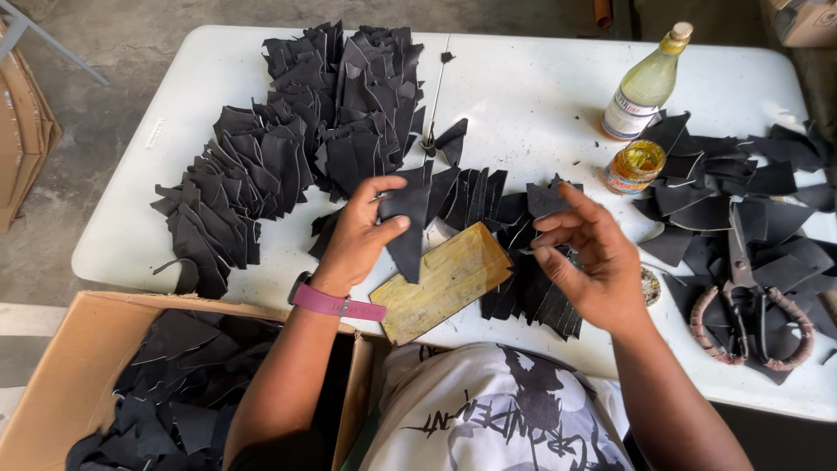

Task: The person repeatedly picks up small, black, triangular rubber pieces from a pile on a white table. They apply a yellow adhesive from a small jar onto the edges of the pieces using their fingers and then press the pieces together. The person handles the pieces one at a time, occasionally using a wooden block to assist in the process.

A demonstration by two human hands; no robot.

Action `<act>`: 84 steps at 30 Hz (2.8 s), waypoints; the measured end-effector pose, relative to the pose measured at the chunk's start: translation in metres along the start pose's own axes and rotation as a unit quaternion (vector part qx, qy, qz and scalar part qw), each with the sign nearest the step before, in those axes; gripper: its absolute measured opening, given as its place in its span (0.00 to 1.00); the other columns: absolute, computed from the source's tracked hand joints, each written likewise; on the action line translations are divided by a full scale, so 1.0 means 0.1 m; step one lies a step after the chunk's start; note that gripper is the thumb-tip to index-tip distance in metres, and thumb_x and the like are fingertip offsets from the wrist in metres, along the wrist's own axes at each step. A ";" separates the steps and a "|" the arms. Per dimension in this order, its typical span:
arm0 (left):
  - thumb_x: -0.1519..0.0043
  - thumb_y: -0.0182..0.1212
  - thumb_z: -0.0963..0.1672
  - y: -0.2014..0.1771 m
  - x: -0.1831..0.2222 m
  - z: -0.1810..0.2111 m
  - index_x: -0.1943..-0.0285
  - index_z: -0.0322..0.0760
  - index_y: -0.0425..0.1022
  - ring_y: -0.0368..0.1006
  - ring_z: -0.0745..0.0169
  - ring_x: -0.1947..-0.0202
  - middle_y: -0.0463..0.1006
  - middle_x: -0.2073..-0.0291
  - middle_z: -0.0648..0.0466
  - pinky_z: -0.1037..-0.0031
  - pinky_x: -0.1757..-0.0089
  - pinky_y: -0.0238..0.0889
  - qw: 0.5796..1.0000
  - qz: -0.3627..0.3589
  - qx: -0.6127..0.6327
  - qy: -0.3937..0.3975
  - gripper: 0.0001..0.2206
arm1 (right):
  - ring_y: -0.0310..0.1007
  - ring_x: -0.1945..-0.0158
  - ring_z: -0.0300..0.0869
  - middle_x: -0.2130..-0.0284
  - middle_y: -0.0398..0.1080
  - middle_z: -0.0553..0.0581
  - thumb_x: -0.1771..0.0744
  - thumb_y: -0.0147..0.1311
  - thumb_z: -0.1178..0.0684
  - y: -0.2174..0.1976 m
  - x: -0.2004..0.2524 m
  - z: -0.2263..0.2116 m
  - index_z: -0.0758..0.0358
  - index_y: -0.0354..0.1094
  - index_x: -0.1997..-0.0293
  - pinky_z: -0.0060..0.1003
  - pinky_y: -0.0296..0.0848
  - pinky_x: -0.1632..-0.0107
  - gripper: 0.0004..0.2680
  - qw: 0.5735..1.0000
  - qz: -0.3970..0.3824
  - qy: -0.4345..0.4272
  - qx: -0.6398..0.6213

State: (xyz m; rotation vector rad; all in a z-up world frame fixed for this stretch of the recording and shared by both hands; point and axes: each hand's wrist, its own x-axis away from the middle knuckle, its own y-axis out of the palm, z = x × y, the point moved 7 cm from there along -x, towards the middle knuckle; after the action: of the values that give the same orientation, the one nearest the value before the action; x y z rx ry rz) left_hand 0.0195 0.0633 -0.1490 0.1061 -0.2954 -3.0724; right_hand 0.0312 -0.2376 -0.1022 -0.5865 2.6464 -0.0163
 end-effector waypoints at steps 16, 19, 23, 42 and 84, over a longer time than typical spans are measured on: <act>0.46 0.73 0.47 -1.24 0.13 -0.05 0.41 0.42 0.77 0.78 0.42 0.52 0.81 0.53 0.42 0.59 0.52 0.70 0.768 0.109 -0.595 -0.213 0.23 | 0.73 0.48 0.37 0.52 0.71 0.59 0.33 0.57 0.70 -0.17 -0.06 0.07 0.66 0.53 0.24 0.31 0.76 0.46 0.26 0.999 0.041 -0.016 0.016; 0.44 0.71 0.47 -1.22 0.13 -0.16 0.41 0.40 0.78 0.79 0.43 0.50 0.82 0.51 0.42 0.59 0.50 0.72 0.749 0.094 -0.612 -0.235 0.22 | 0.73 0.48 0.37 0.52 0.71 0.59 0.33 0.57 0.70 -0.18 -0.04 0.06 0.66 0.53 0.25 0.32 0.76 0.46 0.26 0.998 0.035 -0.028 0.048; 0.44 0.69 0.47 -1.22 0.18 -0.16 0.42 0.40 0.78 0.80 0.46 0.51 0.84 0.53 0.46 0.59 0.49 0.72 0.754 0.096 -0.597 -0.257 0.20 | 0.73 0.50 0.36 0.53 0.72 0.58 0.33 0.56 0.70 -0.22 -0.05 0.13 0.65 0.53 0.24 0.31 0.76 0.47 0.26 0.999 0.041 -0.002 0.024; 0.36 0.66 0.50 -0.24 -0.61 0.42 0.77 0.25 0.67 0.52 0.72 0.78 0.58 0.84 0.57 0.71 0.75 0.50 0.919 -0.017 -0.393 0.015 0.24 | 0.74 0.50 0.37 0.55 0.71 0.56 0.34 0.58 0.69 -0.54 -0.06 0.06 0.65 0.53 0.25 0.32 0.76 0.47 0.27 0.994 0.099 -0.001 0.040; 0.56 0.74 0.36 1.17 -3.46 -1.29 0.56 0.40 0.83 0.79 0.52 0.57 0.81 0.59 0.50 0.68 0.55 0.73 0.902 0.093 -0.420 -0.027 0.18 | 0.75 0.52 0.40 0.54 0.73 0.59 0.35 0.61 0.62 -1.70 0.26 0.23 0.66 0.56 0.28 0.36 0.76 0.47 0.25 0.971 0.172 0.093 0.138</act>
State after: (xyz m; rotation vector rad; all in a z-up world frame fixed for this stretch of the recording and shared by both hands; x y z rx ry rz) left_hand 0.3791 -0.0550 -0.2314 -0.0467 0.9536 -2.7217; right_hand 0.0877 -0.4009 -0.1162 -0.0312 2.8214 -0.3467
